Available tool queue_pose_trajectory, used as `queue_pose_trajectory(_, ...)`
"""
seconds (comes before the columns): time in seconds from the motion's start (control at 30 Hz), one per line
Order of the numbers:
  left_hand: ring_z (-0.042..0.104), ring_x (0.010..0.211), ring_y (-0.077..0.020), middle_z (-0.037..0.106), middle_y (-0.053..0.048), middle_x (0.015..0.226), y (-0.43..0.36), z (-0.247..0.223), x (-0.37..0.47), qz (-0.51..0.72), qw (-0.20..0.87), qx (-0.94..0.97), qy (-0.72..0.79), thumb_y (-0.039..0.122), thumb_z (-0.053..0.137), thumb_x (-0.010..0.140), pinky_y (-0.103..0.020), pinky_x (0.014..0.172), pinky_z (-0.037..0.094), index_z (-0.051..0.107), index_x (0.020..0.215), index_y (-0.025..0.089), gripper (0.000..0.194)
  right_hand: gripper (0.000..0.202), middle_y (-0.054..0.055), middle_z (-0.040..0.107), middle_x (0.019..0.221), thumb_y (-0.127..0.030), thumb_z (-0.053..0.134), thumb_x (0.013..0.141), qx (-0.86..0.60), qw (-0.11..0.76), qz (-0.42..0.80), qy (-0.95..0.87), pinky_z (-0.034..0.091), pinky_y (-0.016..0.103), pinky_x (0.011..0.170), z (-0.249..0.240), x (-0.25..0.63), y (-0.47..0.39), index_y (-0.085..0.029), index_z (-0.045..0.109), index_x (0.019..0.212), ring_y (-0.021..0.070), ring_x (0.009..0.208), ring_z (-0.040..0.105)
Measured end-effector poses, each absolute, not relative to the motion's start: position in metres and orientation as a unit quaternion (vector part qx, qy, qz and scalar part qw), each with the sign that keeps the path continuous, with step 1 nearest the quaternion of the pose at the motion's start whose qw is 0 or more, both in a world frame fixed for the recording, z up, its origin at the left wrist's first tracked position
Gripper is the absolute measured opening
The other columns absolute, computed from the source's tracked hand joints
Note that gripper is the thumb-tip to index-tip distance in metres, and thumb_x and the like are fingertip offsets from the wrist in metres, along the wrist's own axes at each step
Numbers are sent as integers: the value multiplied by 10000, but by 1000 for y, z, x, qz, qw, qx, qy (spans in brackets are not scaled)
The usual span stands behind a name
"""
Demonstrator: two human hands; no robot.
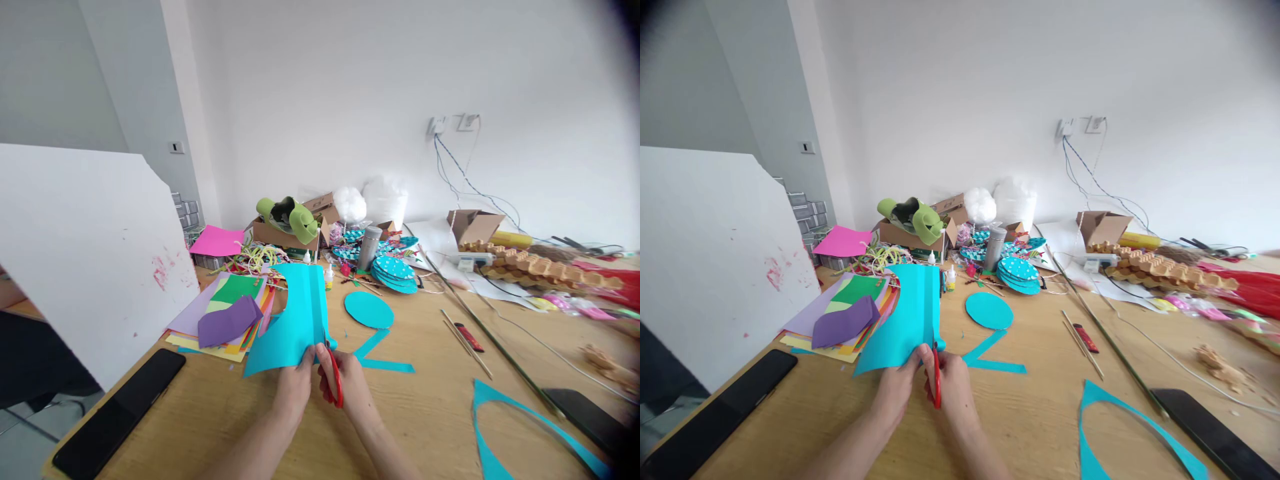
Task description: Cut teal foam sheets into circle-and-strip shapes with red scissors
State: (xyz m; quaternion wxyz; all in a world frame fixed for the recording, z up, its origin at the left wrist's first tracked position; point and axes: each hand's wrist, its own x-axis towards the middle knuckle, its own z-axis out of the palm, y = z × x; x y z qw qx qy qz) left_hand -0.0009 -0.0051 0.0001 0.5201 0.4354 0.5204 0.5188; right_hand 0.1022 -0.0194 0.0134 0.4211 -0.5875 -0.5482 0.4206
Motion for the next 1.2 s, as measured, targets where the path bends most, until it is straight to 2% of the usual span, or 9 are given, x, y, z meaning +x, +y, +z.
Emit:
queue_pose_trajectory(0.27, 624, 1018, -341, 710, -140, 1044, -8, 7, -1, 506, 513, 430, 544, 680, 606, 666, -400, 859, 475, 709, 895, 133, 602, 614, 6, 484, 405, -741, 386, 806, -591, 420, 414, -550, 316, 225, 392, 11, 103, -19, -183, 464, 563, 103, 350, 445)
queue_pose_trajectory(0.43, 620, 1032, -324, 693, -139, 1093, -7, 5, -1, 534, 509, 434, 516, 663, 621, 674, -388, 895, 465, 696, 951, 134, 602, 609, 12, 498, 412, -730, 374, 821, -591, 422, 404, -556, 306, 228, 393, 8, 103, -19, -181, 467, 573, 104, 352, 445)
queue_pose_trajectory(1.03, 627, 1017, -305, 714, -109, 1040, -10, 8, -2, 522, 483, 467, 526, 611, 563, 748, -373, 886, 467, 702, 885, 157, 495, 594, -14, 466, 400, -740, 402, 797, -590, 440, 426, -526, 286, 217, 358, 2, 100, -18, -185, 469, 596, 94, 336, 411)
queue_pose_trajectory(1.2, 623, 1029, -324, 715, -110, 1040, -12, 11, -1, 504, 478, 458, 555, 644, 553, 736, -393, 883, 474, 696, 914, 160, 536, 578, -15, 473, 412, -736, 431, 785, -593, 443, 426, -520, 306, 217, 358, 5, 102, -17, -186, 475, 613, 102, 344, 434)
